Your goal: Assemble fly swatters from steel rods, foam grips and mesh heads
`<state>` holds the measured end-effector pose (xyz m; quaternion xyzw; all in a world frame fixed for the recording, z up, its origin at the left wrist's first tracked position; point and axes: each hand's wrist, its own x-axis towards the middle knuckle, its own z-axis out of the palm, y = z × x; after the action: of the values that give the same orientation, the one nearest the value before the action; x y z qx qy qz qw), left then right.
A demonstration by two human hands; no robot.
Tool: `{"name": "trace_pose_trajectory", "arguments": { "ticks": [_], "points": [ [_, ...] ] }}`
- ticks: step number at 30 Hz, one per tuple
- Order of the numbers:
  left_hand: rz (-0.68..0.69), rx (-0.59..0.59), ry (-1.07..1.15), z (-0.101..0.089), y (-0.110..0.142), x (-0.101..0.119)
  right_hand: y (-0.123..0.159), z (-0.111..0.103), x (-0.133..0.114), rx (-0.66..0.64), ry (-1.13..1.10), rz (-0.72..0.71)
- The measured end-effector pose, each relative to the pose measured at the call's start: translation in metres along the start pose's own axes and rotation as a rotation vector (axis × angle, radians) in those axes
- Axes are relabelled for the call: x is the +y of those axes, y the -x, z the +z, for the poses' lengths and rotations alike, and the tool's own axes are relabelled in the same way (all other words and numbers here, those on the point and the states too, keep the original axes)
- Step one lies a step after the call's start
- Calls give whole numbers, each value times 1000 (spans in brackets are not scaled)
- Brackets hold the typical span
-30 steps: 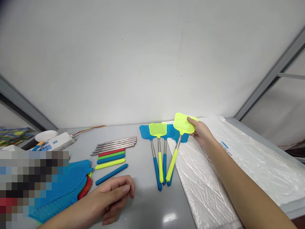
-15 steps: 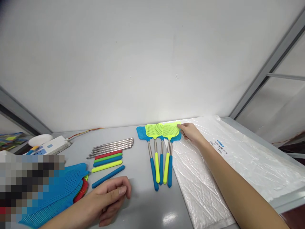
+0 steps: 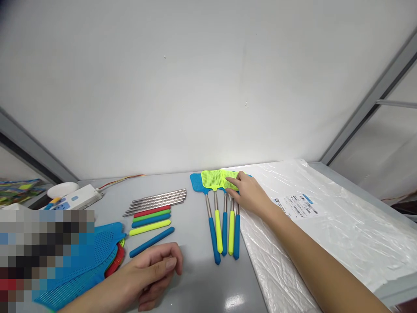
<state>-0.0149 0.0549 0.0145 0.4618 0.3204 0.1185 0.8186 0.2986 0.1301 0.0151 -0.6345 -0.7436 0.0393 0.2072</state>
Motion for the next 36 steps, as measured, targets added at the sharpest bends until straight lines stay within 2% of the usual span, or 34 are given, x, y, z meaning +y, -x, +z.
{"name": "trace_pose_trajectory", "arguments": {
  "ticks": [3, 5, 7, 10, 11, 14, 17, 19, 22, 25, 28, 31, 33, 36],
  "points": [
    [2, -7, -23, 0, 0, 0, 2, 6, 1, -35, 172, -54],
    [2, -10, -57, 2, 0, 2, 3, 8, 3, -43, 185, -46],
    [36, 57, -189, 6, 2, 5, 3, 9, 4, -53, 194, -49],
    [210, 235, -664, 13, 8, 9, 3, 9, 3, -39, 209, -63],
    [291, 256, -859, 15, 11, 10, 3, 8, 2, -22, 212, -72],
    [492, 223, -1329, 19, 16, 8, 4, 7, -9, 20, 190, -124],
    [617, 292, -1622, 21, 16, 2, 7, 8, -34, -26, 140, -235],
    [665, 347, -1749, 20, 15, -2, 11, 12, -59, -85, 131, -368],
    [758, 376, -1820, 17, 13, -5, 16, 21, -104, -179, 148, -597],
    [871, 432, -1851, 10, 15, -1, 12, 32, -142, -255, 136, -752],
    [798, 607, -1890, 0, 18, 6, -8, 43, -164, -269, 127, -811],
    [632, 801, -1887, -5, 19, 7, -39, 57, -173, -208, 148, -751],
    [560, 844, -1886, -6, 17, 4, -62, 69, -176, -191, 148, -669],
    [490, 808, -1919, -5, 11, -4, -90, 83, -177, -256, 134, -603]
  ]
}}
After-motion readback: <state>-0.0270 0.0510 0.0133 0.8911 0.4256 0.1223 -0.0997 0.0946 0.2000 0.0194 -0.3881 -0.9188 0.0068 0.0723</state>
